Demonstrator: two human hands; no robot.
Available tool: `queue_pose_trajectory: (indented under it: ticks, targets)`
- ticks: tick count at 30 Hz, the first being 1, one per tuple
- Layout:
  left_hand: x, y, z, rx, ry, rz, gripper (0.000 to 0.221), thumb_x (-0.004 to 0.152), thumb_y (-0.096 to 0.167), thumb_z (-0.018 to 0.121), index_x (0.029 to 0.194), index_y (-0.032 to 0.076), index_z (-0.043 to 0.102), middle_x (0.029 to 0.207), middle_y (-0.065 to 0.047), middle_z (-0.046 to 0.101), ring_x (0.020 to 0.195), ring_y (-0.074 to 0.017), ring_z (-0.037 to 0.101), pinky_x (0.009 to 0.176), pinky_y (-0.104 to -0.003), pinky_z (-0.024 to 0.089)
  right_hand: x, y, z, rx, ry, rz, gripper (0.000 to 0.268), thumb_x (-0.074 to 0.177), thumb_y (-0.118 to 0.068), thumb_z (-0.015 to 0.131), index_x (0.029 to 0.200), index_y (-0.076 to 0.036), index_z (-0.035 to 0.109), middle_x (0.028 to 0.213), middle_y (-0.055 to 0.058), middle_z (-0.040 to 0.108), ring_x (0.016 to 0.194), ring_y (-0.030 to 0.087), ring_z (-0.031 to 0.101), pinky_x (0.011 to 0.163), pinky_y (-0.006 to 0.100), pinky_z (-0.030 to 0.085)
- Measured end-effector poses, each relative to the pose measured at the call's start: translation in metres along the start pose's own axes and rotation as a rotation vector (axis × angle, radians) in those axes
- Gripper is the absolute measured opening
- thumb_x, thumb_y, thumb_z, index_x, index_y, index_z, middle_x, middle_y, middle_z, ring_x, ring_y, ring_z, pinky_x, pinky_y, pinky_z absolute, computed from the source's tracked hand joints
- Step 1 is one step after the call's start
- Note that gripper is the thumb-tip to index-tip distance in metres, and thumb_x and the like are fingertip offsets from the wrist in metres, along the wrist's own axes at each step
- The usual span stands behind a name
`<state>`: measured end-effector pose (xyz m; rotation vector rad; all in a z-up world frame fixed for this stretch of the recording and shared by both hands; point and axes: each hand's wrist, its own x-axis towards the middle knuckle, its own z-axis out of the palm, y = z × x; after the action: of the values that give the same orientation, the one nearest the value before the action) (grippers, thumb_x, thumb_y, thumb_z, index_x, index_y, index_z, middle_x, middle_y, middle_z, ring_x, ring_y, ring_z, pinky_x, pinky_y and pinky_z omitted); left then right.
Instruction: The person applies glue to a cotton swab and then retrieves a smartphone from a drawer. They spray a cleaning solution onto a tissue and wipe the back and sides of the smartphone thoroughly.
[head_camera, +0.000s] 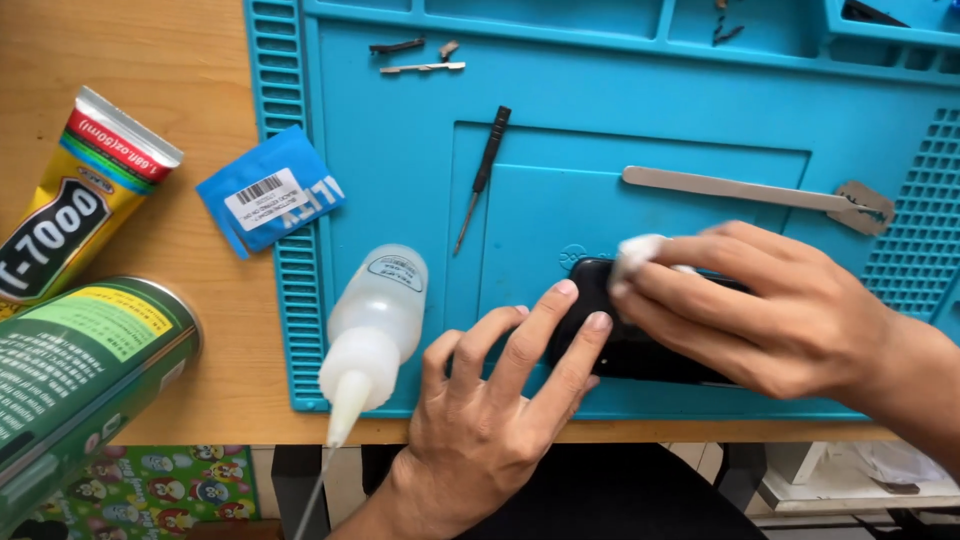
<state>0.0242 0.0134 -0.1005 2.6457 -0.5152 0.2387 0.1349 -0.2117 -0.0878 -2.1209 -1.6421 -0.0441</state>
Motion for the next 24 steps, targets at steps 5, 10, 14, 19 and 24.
queue_pose_trajectory:
  ticks: [5,10,14,19,24]
  targets:
    - [0.001,-0.002,-0.001,0.007,0.051,0.007,0.026,0.111,0.033,0.054,0.125,0.027,0.075,0.135,-0.002,0.067,0.104,-0.0195,0.066,0.080,-0.035,0.040,0.001,0.003,0.004,0.003,-0.004,-0.014,0.018,0.100,-0.004,0.060,0.111,0.006,0.070,0.116,0.018,0.066,0.093,0.037,0.071,0.065,0.044,0.056]
    - [-0.001,0.000,0.001,-0.006,0.022,-0.004,0.027,0.111,0.035,0.053,0.128,0.027,0.073,0.135,-0.003,0.067,0.105,-0.0200,0.065,0.081,-0.035,0.040,-0.011,-0.002,-0.002,0.017,-0.002,0.012,0.012,0.097,0.000,0.065,0.105,0.007,0.069,0.109,0.020,0.066,0.092,0.036,0.071,0.061,0.043,0.054]
    - [0.002,-0.001,-0.003,-0.021,0.018,-0.006,0.027,0.111,0.033,0.052,0.127,0.026,0.073,0.134,-0.004,0.068,0.104,-0.0209,0.066,0.080,-0.036,0.040,-0.005,0.006,0.000,0.106,-0.020,0.085,0.027,0.101,-0.007,0.054,0.118,0.008,0.068,0.110,0.021,0.066,0.082,0.036,0.063,0.071,0.045,0.056]
    - [0.002,-0.001,0.001,0.012,0.011,0.009,0.027,0.111,0.036,0.052,0.128,0.027,0.072,0.134,-0.004,0.068,0.102,-0.0196,0.066,0.081,-0.036,0.039,-0.018,0.005,-0.005,0.141,-0.031,0.179,0.028,0.102,-0.007,0.047,0.114,0.008,0.068,0.113,0.022,0.068,0.083,0.036,0.064,0.075,0.044,0.057]
    - [0.004,0.000,0.000,0.014,0.004,0.024,0.026,0.110,0.037,0.055,0.128,0.027,0.072,0.133,-0.002,0.068,0.103,-0.0191,0.066,0.082,-0.035,0.039,-0.003,0.012,-0.001,0.157,-0.029,0.152,0.027,0.103,-0.013,0.049,0.114,0.005,0.067,0.116,0.020,0.069,0.083,0.034,0.063,0.070,0.044,0.053]
